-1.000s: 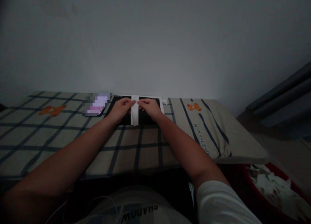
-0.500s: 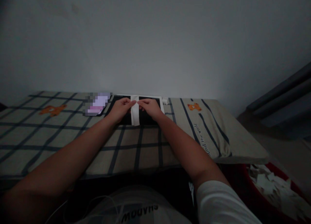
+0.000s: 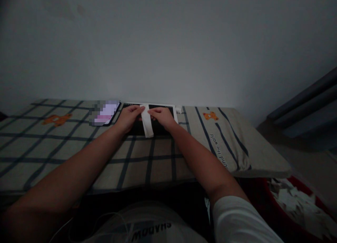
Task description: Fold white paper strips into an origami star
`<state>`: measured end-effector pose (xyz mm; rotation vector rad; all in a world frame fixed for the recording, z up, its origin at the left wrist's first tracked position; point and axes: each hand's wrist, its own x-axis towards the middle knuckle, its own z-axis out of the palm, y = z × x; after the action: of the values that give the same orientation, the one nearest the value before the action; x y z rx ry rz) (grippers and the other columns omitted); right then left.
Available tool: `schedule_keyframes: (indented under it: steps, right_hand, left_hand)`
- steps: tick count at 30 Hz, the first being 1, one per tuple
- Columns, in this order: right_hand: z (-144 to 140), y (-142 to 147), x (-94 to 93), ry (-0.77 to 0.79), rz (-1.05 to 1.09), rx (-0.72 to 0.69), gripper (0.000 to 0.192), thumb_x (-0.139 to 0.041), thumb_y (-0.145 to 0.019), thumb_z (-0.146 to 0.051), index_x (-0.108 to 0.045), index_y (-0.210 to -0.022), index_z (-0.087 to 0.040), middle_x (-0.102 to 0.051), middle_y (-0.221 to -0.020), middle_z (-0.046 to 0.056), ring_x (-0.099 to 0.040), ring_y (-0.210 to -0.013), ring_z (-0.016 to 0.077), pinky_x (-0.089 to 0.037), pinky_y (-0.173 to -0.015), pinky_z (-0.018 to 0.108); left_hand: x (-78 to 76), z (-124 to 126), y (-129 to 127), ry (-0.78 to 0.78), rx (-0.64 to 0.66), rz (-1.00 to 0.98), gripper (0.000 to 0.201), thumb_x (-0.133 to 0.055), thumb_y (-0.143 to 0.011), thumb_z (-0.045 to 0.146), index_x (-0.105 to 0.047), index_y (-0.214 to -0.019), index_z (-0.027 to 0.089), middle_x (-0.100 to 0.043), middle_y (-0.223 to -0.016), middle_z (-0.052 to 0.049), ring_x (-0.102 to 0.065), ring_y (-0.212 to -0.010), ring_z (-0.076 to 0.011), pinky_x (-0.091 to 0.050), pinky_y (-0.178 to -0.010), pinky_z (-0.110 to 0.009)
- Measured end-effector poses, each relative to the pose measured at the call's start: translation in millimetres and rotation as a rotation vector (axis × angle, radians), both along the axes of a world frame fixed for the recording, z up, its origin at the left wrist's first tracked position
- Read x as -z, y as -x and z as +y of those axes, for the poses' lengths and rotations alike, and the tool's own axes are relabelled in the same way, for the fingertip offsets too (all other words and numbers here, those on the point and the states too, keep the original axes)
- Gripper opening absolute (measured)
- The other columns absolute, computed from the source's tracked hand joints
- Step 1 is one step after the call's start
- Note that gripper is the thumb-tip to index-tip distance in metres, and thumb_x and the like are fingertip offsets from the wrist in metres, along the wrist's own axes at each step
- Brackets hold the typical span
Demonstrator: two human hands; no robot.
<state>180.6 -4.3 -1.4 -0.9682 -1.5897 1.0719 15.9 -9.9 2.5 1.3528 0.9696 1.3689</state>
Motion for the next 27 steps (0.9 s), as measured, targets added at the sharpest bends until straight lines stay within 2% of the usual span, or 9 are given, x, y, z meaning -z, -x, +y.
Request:
schedule_keyframes:
  steps: [15, 22, 27]
  right_hand:
    - [-0.3, -1.1, 0.7, -0.009, -0.016, -0.018, 0.024, -0.063, -0.072, -0.035, -0.069, -0.081, -0.014, -0.065, -0.07, 0.003, -0.053, -0.06, 0.0102, -0.043, -0.061, 0.025]
    - [-1.6, 0.4, -0.2, 0.01, -0.031, 0.006, 0.024, -0.062, -0.071, -0.034, -0.069, -0.079, -0.013, -0.064, -0.067, 0.002, -0.052, -0.06, 0.0094, -0.041, -0.06, 0.023]
    - [-1.7, 0.4, -0.4, 0.042, 0.018, 0.014, 0.024, -0.064, -0.07, -0.033, -0.069, -0.082, -0.013, -0.065, -0.072, 0.003, -0.052, -0.061, 0.0097, -0.041, -0.061, 0.024]
  left_hand:
    - [5.5, 3.4, 1.2, 0.033, 0.029, -0.036, 0.035, -0.072, -0.062, 0.047, -0.065, -0.073, 0.014, -0.063, -0.069, -0.004, -0.057, -0.06, -0.0139, -0.049, -0.056, -0.027]
    - [2.7, 0.6, 0.9, 0.059, 0.029, -0.037, 0.035, -0.072, -0.062, 0.045, -0.064, -0.074, 0.013, -0.061, -0.07, -0.002, -0.056, -0.062, -0.0123, -0.048, -0.055, -0.024]
    - [-2.7, -2.7, 1.3, 0.056, 0.022, -0.039, 0.035, -0.071, -0.063, 0.044, -0.065, -0.079, 0.013, -0.063, -0.075, -0.004, -0.057, -0.065, -0.0131, -0.049, -0.057, -0.025]
